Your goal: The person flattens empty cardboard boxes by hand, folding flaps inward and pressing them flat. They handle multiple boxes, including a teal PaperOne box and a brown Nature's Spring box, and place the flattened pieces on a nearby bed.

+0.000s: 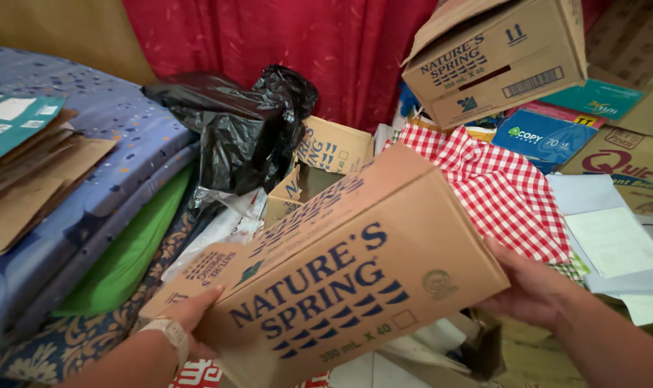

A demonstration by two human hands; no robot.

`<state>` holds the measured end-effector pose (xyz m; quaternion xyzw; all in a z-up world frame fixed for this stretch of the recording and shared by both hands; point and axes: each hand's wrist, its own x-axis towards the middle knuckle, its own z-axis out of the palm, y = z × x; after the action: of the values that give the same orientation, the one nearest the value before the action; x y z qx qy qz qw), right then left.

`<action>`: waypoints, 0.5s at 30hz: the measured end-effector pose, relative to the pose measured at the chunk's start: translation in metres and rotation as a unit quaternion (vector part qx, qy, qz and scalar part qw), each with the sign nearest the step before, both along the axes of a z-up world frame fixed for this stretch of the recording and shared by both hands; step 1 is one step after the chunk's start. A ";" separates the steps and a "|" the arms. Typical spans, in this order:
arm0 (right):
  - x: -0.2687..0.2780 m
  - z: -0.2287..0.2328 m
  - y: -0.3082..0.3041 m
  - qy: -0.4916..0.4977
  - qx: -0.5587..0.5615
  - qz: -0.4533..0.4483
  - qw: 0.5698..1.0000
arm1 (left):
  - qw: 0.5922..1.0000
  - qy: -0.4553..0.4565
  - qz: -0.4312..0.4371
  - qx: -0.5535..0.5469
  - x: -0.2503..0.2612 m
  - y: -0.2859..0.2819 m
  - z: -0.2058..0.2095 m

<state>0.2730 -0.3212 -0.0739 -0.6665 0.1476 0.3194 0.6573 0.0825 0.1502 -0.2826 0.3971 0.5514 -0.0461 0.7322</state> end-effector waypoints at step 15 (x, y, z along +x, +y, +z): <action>0.020 0.042 0.062 -0.058 -0.060 0.149 0.985 | 0.997 -0.032 0.026 -0.072 -0.029 0.015 -0.020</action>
<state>0.2933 -0.2587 -0.0317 -0.7366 0.0266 0.3650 0.5687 0.0532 0.1647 -0.3026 0.3303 0.5330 -0.0534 0.7772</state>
